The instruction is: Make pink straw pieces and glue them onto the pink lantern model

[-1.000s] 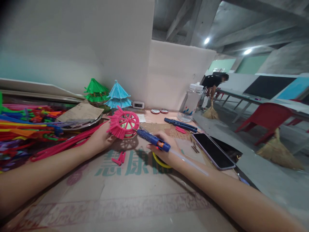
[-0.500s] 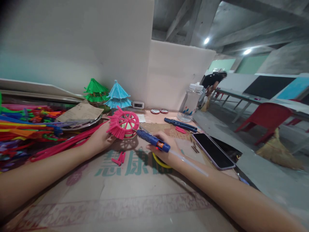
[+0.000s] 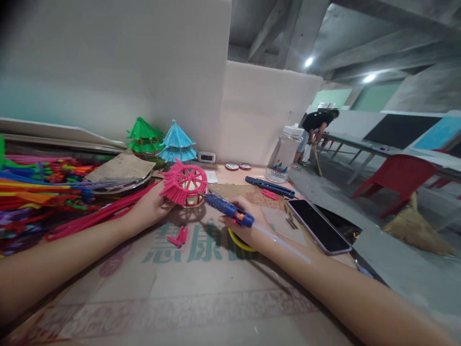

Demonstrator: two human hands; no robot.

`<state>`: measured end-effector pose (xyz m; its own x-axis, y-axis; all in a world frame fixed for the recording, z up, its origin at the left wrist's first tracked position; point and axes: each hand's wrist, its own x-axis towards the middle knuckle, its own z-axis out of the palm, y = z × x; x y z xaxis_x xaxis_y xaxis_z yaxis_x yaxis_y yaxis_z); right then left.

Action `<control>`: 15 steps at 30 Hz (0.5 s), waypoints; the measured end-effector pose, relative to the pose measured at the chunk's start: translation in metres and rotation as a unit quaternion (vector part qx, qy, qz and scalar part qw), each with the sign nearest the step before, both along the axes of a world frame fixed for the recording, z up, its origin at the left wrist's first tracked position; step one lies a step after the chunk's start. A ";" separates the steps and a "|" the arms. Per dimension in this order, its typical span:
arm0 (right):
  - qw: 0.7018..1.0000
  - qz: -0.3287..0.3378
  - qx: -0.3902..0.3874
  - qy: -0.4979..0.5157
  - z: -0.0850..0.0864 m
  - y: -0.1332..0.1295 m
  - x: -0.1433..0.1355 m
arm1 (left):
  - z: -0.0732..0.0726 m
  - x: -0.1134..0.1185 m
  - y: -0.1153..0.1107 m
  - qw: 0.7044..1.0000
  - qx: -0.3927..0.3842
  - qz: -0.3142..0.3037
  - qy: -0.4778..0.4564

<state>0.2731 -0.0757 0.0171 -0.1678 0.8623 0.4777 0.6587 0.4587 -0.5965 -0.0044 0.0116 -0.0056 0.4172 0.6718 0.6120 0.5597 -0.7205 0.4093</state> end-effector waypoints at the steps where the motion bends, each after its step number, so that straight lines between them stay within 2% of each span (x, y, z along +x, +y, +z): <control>1: 1.000 0.002 0.002 0.003 -0.001 0.001 0.001 | 0.000 0.000 0.000 1.000 0.000 -0.002 -0.003; 7: 1.000 0.001 -0.008 0.018 -0.003 0.003 0.000 | 0.002 0.003 -0.001 0.999 -0.019 -0.020 -0.038; 11: 0.999 -0.020 -0.002 0.025 0.000 0.001 -0.002 | 0.002 0.003 0.000 0.996 -0.072 0.004 -0.060; 15: 0.999 -0.011 0.000 0.049 0.006 -0.001 0.000 | -0.002 0.001 0.005 0.995 -0.071 0.003 -0.071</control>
<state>0.2727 -0.0764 0.0232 -0.1012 0.8652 0.4911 0.6072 0.4447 -0.6585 -0.0033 0.0167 -0.0077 0.3284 0.7581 0.5634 0.4934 -0.6463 0.5821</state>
